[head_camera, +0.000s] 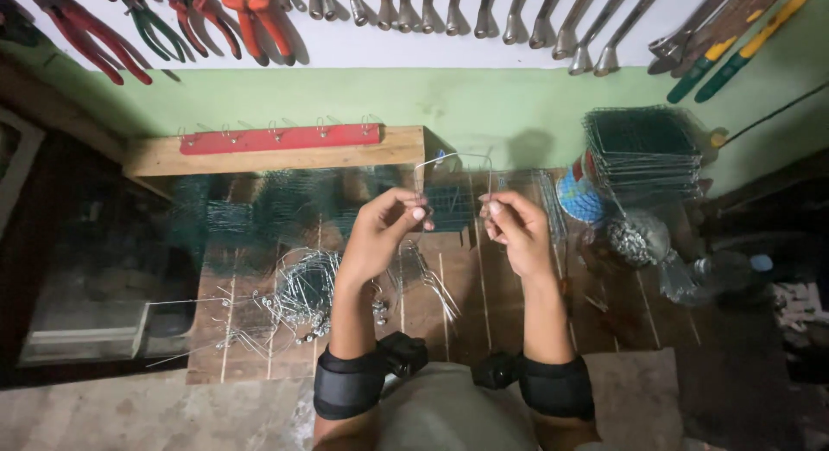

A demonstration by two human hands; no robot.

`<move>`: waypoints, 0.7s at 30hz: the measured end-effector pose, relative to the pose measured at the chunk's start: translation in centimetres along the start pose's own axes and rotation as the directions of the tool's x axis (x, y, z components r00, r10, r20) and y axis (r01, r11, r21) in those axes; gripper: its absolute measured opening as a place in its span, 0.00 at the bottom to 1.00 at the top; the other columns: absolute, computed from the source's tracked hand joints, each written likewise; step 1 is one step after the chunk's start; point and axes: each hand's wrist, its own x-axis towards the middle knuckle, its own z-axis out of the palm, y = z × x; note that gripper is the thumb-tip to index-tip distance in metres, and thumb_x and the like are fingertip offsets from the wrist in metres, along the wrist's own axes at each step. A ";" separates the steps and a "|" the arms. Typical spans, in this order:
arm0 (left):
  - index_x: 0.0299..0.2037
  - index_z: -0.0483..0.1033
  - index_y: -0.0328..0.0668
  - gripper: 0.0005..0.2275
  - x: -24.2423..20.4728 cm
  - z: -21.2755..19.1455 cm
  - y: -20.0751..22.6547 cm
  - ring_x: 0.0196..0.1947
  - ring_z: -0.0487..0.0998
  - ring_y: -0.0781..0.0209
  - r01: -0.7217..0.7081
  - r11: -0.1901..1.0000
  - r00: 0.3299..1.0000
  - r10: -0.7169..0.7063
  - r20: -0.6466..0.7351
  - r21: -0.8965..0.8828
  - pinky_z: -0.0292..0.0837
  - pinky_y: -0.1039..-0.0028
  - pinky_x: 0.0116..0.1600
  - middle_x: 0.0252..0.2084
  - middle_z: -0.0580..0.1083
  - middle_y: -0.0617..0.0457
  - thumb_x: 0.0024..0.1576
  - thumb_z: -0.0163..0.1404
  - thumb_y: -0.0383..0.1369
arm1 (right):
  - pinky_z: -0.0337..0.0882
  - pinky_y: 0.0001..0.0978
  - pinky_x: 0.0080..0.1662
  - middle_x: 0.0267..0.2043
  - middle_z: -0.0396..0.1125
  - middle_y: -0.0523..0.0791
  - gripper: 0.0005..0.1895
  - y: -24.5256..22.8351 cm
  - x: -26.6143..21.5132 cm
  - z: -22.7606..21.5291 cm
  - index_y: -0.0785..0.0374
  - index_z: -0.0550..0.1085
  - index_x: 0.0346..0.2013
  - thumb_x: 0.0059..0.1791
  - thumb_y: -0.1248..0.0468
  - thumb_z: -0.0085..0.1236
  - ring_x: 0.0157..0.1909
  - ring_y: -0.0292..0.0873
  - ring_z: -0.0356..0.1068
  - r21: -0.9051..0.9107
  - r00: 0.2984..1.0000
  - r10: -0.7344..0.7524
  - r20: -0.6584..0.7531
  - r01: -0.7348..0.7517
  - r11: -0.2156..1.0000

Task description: The person assembles a small wire mesh frame by hand, inserting a wire mesh panel into a pre-bent wire frame and bending the frame's legs to secure the panel. The person repeats this process with a second frame.

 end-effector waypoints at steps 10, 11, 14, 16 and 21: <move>0.47 0.75 0.31 0.06 -1.7 -2.6 2.1 0.39 0.80 0.66 0.042 0.991 0.995 -0.029 -0.100 0.130 0.80 0.74 0.46 0.39 0.77 0.53 0.63 0.53 0.25 | 0.58 0.19 0.28 0.33 0.68 0.42 0.07 0.5 -0.8 3.3 0.67 0.74 0.42 0.57 0.65 0.52 0.29 0.31 0.63 0.051 0.999 0.048 -0.005 -0.048 0.998; 0.47 0.75 0.30 0.06 -2.0 -3.1 2.3 0.39 0.79 0.67 0.033 0.987 0.997 -0.022 -0.072 0.157 0.79 0.75 0.46 0.39 0.77 0.54 0.63 0.53 0.25 | 0.58 0.19 0.29 0.33 0.68 0.42 0.07 0.4 -0.9 3.6 0.67 0.74 0.41 0.57 0.65 0.52 0.29 0.31 0.63 0.056 0.999 0.038 0.022 -0.040 0.998; 0.47 0.76 0.30 0.06 -2.5 -4.3 2.6 0.39 0.78 0.69 0.024 0.983 0.999 -0.019 -0.032 0.180 0.79 0.76 0.46 0.40 0.77 0.55 0.62 0.54 0.24 | 0.58 0.20 0.29 0.33 0.67 0.42 0.07 0.6 -1.2 4.1 0.67 0.74 0.40 0.58 0.66 0.52 0.29 0.31 0.62 0.089 0.996 0.013 0.085 -0.021 0.996; 0.47 0.76 0.31 0.07 -2.8 -4.6 3.0 0.40 0.78 0.70 0.024 0.984 1.000 -0.021 -0.021 0.175 0.79 0.77 0.46 0.41 0.77 0.55 0.62 0.54 0.24 | 0.58 0.20 0.30 0.33 0.67 0.42 0.07 0.8 -1.5 4.7 0.68 0.74 0.40 0.60 0.66 0.52 0.29 0.31 0.61 0.115 0.993 -0.003 0.121 -0.011 0.993; 0.47 0.76 0.30 0.07 -3.1 -4.3 4.2 0.36 0.79 0.67 0.042 0.993 0.990 -0.027 -0.136 0.114 0.77 0.77 0.40 0.39 0.77 0.54 0.61 0.54 0.24 | 0.62 0.23 0.30 0.39 0.70 0.45 0.10 -0.9 -2.2 8.5 0.68 0.74 0.49 0.58 0.66 0.48 0.31 0.33 0.65 0.164 0.997 -0.067 0.032 0.061 0.984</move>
